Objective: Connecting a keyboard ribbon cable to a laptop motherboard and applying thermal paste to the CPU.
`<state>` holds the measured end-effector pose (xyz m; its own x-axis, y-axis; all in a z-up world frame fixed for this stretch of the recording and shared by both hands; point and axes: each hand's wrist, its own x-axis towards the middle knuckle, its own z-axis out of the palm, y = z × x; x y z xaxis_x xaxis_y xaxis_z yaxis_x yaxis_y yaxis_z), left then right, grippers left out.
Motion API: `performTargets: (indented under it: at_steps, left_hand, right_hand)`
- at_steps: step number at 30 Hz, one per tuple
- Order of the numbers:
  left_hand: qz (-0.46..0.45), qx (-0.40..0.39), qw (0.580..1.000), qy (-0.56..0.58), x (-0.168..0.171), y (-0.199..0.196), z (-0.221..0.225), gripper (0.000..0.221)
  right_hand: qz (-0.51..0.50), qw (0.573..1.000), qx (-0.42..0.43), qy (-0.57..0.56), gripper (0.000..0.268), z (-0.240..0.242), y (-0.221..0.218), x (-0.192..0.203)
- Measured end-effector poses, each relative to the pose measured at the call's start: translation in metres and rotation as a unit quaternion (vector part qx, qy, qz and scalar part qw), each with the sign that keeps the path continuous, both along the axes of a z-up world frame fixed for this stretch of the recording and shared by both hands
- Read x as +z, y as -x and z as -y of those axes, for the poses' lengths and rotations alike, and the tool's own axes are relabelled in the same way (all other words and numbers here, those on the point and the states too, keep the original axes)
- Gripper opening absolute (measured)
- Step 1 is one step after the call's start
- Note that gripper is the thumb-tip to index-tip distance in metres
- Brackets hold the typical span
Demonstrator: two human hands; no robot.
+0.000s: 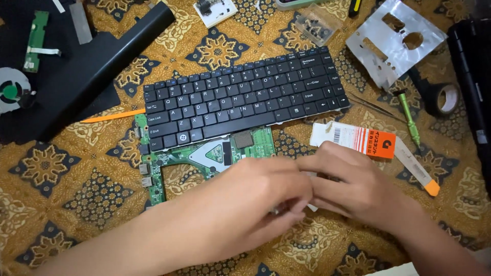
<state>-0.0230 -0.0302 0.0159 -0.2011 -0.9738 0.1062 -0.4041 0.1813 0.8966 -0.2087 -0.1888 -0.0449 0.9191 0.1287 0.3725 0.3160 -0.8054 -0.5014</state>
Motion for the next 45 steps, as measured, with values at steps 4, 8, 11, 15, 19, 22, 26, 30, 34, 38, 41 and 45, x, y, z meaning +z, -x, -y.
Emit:
performTargets:
  at_steps: [4, 8, 11, 15, 19, 22, 26, 30, 34, 38, 41, 45]
  left_hand:
    - [0.007, -0.015, 1.000, 0.018, -0.007, 0.003, 0.004, 0.013]
    - [0.011, 0.028, 0.999, 0.019, -0.005, 0.002, 0.008, 0.015]
    - [0.012, 0.065, 0.992, 0.109, -0.015, 0.003, 0.009, 0.022]
    - [-0.039, 0.110, 0.979, 0.169, -0.023, 0.009, 0.007, 0.017]
    - [-0.162, 0.125, 0.972, 0.115, -0.009, 0.009, 0.006, 0.013]
    - [-0.236, 0.119, 0.963, 0.055, -0.009, 0.008, -0.007, 0.013]
    - [-0.380, 0.150, 0.913, -0.010, -0.021, 0.004, -0.026, 0.013]
    - [-0.465, 0.212, 0.856, -0.075, -0.034, -0.009, -0.041, 0.016]
    - [-0.484, 0.338, 0.779, -0.210, -0.042, -0.014, -0.054, 0.031]
    - [-0.436, 0.394, 0.757, -0.286, -0.022, -0.012, -0.060, 0.029]
    - [-0.322, 0.385, 0.805, -0.315, -0.024, -0.014, -0.064, 0.039]
    - [-0.215, 0.277, 0.926, -0.140, -0.040, -0.016, -0.069, 0.033]
  right_hand:
    - [-0.032, 0.996, 0.026, -0.076, 0.028, 0.007, 0.005, -0.003]
    - [-0.034, 0.995, 0.012, -0.095, 0.023, 0.006, 0.007, 0.001]
    - [0.009, 0.994, -0.003, -0.109, 0.030, 0.001, 0.006, 0.002]
    - [0.006, 0.993, -0.022, -0.114, 0.030, -0.004, 0.005, 0.015]
    - [-0.115, 0.969, -0.214, 0.047, 0.057, 0.022, 0.040, 0.023]
    - [-0.093, 0.942, -0.302, 0.109, 0.037, 0.059, 0.042, 0.055]
    - [-0.186, 0.860, -0.417, 0.230, 0.036, 0.134, 0.084, 0.029]
    - [-0.220, 0.817, -0.476, 0.238, 0.034, 0.183, 0.108, -0.001]
    - [-0.251, 0.781, -0.443, 0.361, 0.032, 0.178, 0.079, 0.009]
    - [-0.280, 0.790, -0.439, 0.323, 0.037, 0.176, 0.052, 0.024]
    - [-0.238, 0.776, -0.434, 0.391, 0.029, 0.168, 0.024, 0.044]
    - [-0.275, 0.837, -0.427, 0.205, 0.026, 0.133, -0.043, 0.068]
